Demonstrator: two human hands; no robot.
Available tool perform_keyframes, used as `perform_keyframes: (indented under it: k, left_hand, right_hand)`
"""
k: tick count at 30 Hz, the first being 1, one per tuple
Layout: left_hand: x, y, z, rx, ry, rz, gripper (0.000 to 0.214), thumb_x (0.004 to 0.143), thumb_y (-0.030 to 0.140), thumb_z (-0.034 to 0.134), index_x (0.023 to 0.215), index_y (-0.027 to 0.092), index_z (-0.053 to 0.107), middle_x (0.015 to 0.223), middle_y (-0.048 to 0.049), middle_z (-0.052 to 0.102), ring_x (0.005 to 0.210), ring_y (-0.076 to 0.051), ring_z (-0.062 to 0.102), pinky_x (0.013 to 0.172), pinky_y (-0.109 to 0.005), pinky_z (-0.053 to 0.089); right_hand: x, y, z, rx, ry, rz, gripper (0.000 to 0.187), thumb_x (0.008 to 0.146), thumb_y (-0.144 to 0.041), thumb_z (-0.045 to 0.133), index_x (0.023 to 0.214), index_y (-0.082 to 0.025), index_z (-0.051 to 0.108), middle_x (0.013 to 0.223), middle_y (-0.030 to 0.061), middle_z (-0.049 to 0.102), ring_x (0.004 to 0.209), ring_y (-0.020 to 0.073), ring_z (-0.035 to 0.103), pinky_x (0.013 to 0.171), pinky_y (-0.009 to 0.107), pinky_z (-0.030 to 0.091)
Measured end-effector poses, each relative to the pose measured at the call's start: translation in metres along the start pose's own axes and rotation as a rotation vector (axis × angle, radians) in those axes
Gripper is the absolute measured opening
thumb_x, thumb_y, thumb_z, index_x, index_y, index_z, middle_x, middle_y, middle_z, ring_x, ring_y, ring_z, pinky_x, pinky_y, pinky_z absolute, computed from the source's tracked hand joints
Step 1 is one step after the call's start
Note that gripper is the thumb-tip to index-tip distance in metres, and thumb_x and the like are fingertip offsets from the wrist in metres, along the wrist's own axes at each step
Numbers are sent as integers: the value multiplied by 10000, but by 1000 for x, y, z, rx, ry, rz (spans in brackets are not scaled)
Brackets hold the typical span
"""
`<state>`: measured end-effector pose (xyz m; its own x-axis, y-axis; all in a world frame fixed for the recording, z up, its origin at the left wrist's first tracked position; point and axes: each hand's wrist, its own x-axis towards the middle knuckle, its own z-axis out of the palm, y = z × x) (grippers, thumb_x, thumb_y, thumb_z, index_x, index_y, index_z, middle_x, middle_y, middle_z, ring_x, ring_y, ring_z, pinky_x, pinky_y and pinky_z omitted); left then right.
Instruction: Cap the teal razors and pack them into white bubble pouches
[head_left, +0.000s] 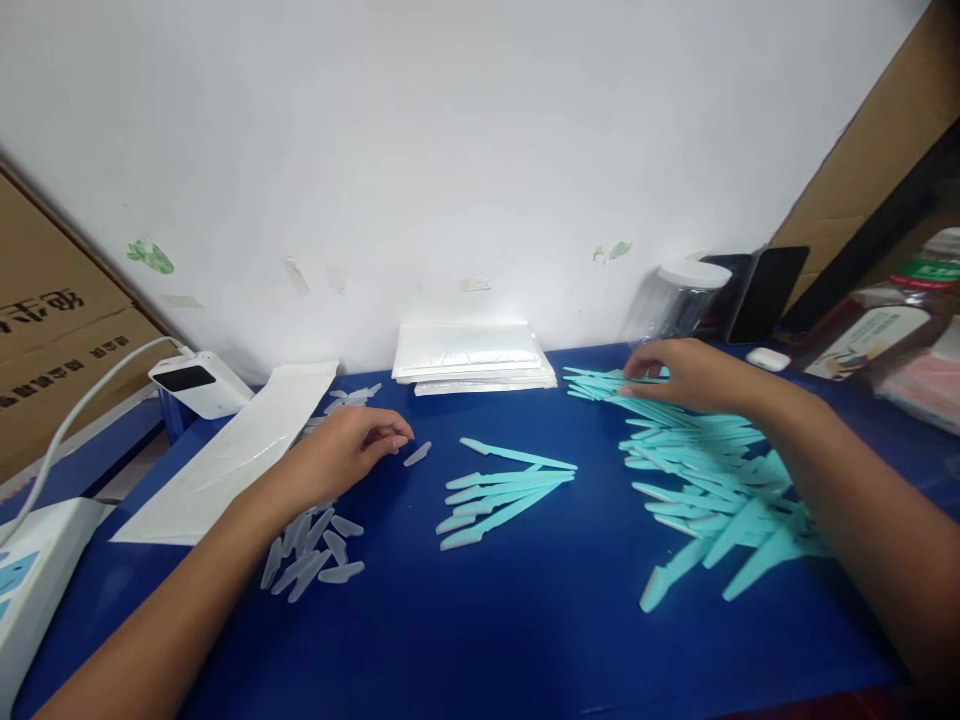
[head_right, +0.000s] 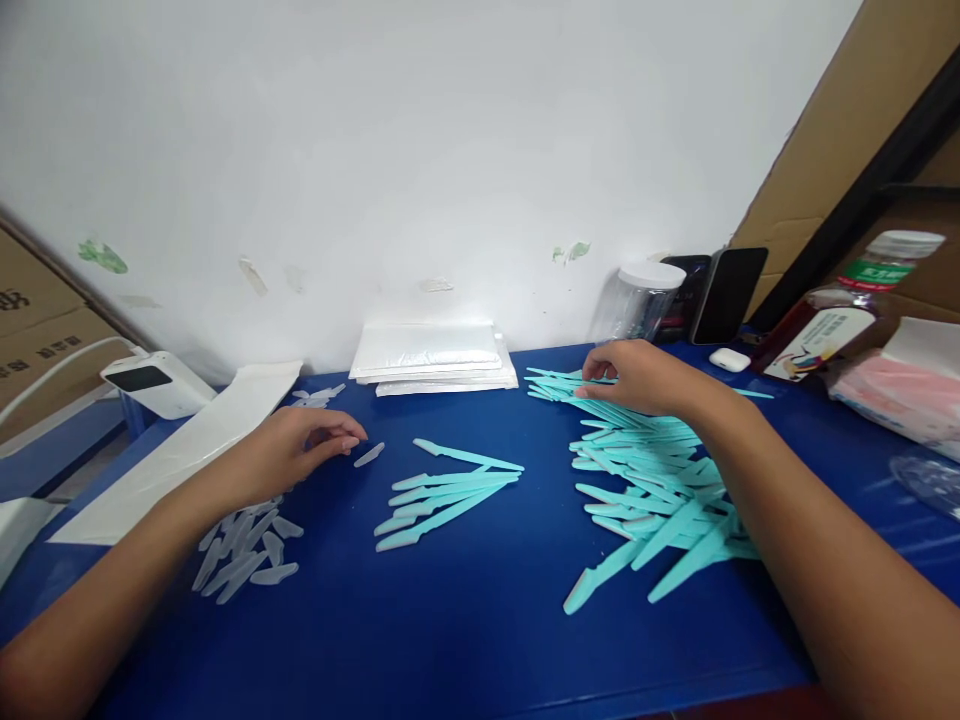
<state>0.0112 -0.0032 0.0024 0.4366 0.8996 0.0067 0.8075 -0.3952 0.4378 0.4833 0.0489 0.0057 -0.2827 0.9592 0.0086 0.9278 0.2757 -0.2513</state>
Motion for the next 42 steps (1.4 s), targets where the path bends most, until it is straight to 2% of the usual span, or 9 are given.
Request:
perform_keyframes:
  k: [3,6,9,14,19,24,27,33,42]
  left_hand:
    - [0,-1,1,38,21,24,323,973,509,657,1142,277,805,1010,-58,792,883,-242,714,760,-337,546]
    - [0,0,3,59,45,58,320,1002,500,623,1149,273,794,1074,-72,777,919,-244,700,789,-351,547]
    - [0,5,5,92,64,37,327,1025,521,590,1032,254,778,958,-58,764,832,-233,679,725,-345,513]
    - [-2,10,10,181,50,-43,443,927,675,678,875,237,715,833,-48,718,741,-236,643,608,-333,442]
    - [-1,16,17,58,-15,3,403,1002,603,602,926,224,716,931,-61,726,818,-232,660,696,-340,498]
    - [-2,28,26,-103,27,12,372,1035,581,590,988,237,725,935,-38,735,811,-206,650,698,-318,497]
    - [-5,40,31,-196,77,19,312,1045,532,610,1013,248,735,902,-15,748,777,-187,650,674,-300,486]
    - [-8,60,37,-275,151,70,249,1038,482,650,1005,262,764,926,-2,775,825,-187,673,697,-292,499]
    - [-9,64,40,-374,121,38,226,1025,474,688,989,282,802,927,12,799,854,-178,700,715,-283,530]
  right_hand:
    - [-1,-1,0,6,-12,5,252,934,-376,726,967,-136,795,1032,185,798,935,299,704,806,388,490]
    - [-2,-3,1,15,-29,14,218,944,-339,700,941,-139,788,999,175,797,886,287,702,779,386,485]
    - [-2,-3,2,27,-41,23,237,955,-366,680,921,-150,772,965,159,794,837,274,698,739,376,487]
    - [0,-3,3,67,14,-10,333,979,-503,644,934,-191,751,996,127,787,879,275,699,749,368,504]
    - [-8,-38,10,225,173,-137,397,1012,-606,614,981,-220,696,987,93,777,870,248,693,738,346,492]
    - [-23,-91,26,550,-34,-326,367,1011,-583,657,965,-222,706,933,52,759,807,202,664,729,323,507]
    - [-29,-108,33,640,-91,-348,377,1002,-582,669,950,-212,722,850,37,723,729,178,612,666,305,483]
    - [-32,-115,34,672,-43,-348,362,992,-569,698,937,-214,744,853,32,741,722,161,613,664,294,474]
    - [-35,-118,36,580,66,-415,219,1034,-430,676,969,-239,761,982,44,787,857,190,689,749,311,516]
